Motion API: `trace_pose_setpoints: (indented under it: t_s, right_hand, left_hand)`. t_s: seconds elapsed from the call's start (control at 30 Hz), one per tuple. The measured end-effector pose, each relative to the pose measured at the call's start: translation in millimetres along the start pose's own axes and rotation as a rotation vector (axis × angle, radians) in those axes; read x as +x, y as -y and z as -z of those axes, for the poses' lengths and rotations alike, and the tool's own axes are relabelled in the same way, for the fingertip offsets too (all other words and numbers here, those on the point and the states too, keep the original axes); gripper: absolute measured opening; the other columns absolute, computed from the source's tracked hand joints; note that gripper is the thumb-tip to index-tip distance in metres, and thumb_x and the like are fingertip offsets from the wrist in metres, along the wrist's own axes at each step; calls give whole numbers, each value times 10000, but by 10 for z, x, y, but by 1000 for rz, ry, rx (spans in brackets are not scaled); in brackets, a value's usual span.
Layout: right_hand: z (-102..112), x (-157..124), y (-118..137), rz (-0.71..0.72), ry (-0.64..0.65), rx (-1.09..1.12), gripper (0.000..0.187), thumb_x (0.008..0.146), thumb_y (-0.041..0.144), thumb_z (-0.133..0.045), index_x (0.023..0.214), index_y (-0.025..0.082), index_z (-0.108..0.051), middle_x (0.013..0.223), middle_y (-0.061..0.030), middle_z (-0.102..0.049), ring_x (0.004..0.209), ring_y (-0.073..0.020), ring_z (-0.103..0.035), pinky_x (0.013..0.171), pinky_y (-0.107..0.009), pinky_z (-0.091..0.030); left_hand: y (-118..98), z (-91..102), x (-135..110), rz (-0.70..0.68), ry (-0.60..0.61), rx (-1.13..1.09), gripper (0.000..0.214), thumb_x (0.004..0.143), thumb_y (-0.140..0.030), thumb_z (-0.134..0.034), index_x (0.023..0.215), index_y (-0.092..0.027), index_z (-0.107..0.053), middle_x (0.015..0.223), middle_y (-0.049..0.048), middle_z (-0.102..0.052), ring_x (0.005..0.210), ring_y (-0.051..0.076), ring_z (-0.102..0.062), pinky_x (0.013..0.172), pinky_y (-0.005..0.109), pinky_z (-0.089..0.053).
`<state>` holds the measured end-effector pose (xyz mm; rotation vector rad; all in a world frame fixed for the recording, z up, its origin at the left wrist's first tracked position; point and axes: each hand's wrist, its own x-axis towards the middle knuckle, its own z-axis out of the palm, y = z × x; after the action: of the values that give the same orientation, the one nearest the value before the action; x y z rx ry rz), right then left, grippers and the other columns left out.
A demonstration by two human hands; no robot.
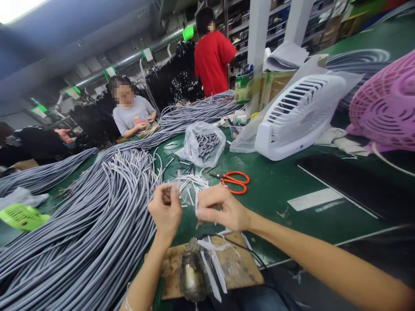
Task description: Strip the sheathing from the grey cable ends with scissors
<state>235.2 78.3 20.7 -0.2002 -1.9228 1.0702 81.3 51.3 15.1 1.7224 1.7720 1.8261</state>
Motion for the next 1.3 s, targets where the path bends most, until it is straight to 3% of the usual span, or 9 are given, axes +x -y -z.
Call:
trace_pose_setpoints:
  t_s: [0.1,0.27,0.43,0.53,0.73,0.9,1.03,1.2,1.3]
  right_hand:
    - [-39,-29,0,-11,-33,-8,490,840,474,-445,457,169,-442,458,20,-386,448,-74,-331,464,-235,-277]
    - [-146,-3,-125,-325,-403,-122,482,537,538,-728,767,188,-489,563,76,-340,493,-72,-307,451,-198,-266]
    - [-249,60,-197,-474,-349,-326,456,559,365,-761,912,178,-541,569,81,-425,490,-82,-392,487,-194,-287]
    - [-281,57,-235,-414,-329,-331,132,708,268,-646,718,171,-559,519,68,-442,457,-71,-369,477,-191,-273]
    - [-275,-5,-341,-181,-318,-558,309,850,188,-430,547,170,-487,472,32,-421,451,-84,-342,483,-213,-246]
    - [-256,-12,-384,-8,-293,-571,268,862,174,-401,631,166,-537,545,-4,-510,500,-99,-420,518,-210,-293]
    - [-235,-1,-361,-54,-291,-447,268,864,218,-429,614,171,-514,493,37,-426,439,-78,-339,474,-199,-278]
    - [-237,12,-304,-150,-263,-359,260,845,251,-449,607,169,-519,462,59,-353,415,-70,-299,448,-202,-260]
    - [-233,23,-285,-178,-259,-302,219,826,250,-476,641,160,-553,466,61,-364,408,-65,-287,436,-200,-253]
  left_hand:
    - [10,-17,72,202,-9,-186,183,758,-351,-558,725,-185,-489,461,-79,-518,262,67,-425,283,168,-314]
    - [5,-35,39,325,23,-301,277,701,-421,-614,718,-178,-482,469,-68,-543,296,77,-465,337,184,-386]
    - [32,-45,-32,363,125,-319,273,669,-409,-648,694,-153,-554,514,-49,-554,429,86,-522,451,189,-438]
    - [44,-42,-53,311,157,-262,239,669,-376,-654,682,-142,-605,571,-24,-588,533,104,-556,513,189,-446]
    - [24,-55,-96,300,132,-188,226,657,-357,-676,661,-136,-631,572,-11,-599,530,108,-546,522,201,-439]
    - [15,-54,-37,507,74,-590,347,608,-439,-718,650,-148,-534,549,-39,-558,381,27,-394,373,146,-321]
    - [1,26,38,600,106,-806,385,558,-417,-765,694,-159,-513,526,-58,-525,401,24,-408,391,130,-333]
    - [17,81,13,472,269,-467,303,554,-315,-779,741,-128,-631,507,-64,-486,458,38,-419,432,142,-342]
    - [30,74,-8,471,210,-463,267,575,-322,-759,579,-114,-593,441,-79,-393,403,17,-324,376,133,-265]
